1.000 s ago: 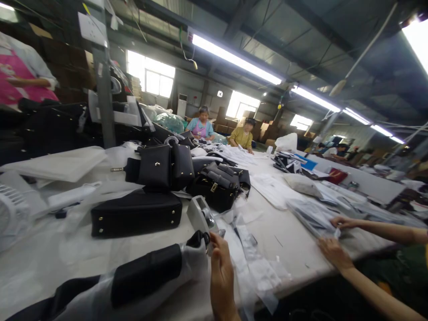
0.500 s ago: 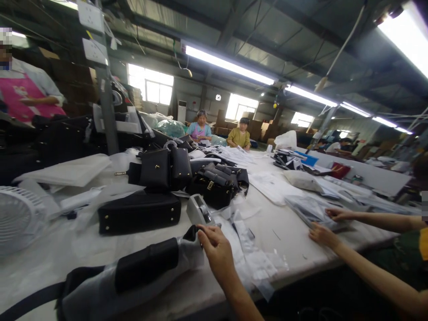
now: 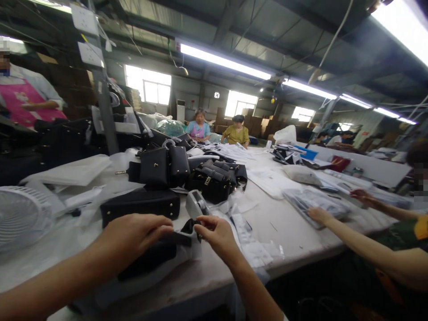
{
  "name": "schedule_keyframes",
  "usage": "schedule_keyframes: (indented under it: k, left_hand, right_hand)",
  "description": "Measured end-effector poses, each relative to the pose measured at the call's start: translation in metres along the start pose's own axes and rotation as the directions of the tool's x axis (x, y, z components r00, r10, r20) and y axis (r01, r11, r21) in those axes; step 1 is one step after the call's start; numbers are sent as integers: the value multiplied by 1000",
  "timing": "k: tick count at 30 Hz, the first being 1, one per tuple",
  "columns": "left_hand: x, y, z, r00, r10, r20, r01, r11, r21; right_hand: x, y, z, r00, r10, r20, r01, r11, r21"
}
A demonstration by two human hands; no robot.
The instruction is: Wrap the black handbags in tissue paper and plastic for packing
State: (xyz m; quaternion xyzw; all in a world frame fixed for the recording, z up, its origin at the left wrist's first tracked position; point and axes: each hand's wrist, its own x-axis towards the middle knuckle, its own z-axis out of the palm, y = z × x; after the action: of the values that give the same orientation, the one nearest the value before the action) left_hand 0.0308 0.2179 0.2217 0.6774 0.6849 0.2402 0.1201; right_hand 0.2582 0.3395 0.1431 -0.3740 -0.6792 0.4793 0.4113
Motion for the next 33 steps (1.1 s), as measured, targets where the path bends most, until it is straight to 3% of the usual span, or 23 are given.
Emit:
schedule_keyframes:
  k: [4, 11, 14, 18, 21, 28, 33]
  left_hand:
    - [36, 15, 15, 995, 28, 98, -11, 985, -172]
    - [50, -4, 13, 985, -89, 151, 139, 921, -364]
    - [51, -5, 12, 979, -77, 189, 135, 939, -318]
    - [52, 4, 9, 986, 1, 165, 23, 990, -142]
    - [56, 16, 12, 972, 79, 219, -62, 995, -82]
    - [80, 33, 40, 934, 187, 304, -182, 982, -46]
    - [85, 34, 34, 957, 142, 254, -130, 990, -62]
  right_hand:
    - [-2, 9, 7, 995, 97, 10, -97, 973, 210]
    - [-8, 23, 11, 982, 183, 43, -184, 882, 433]
    - [-15, 24, 7, 982, 176, 69, -187, 864, 467]
    - [-24, 28, 4, 993, 71, 97, -110, 870, 482]
    - [-25, 33, 6, 997, 26, 76, -57, 893, 446]
    - [-25, 35, 14, 998, 67, 3, -62, 892, 448]
    - [-28, 29, 8, 995, 101, 24, -102, 898, 429]
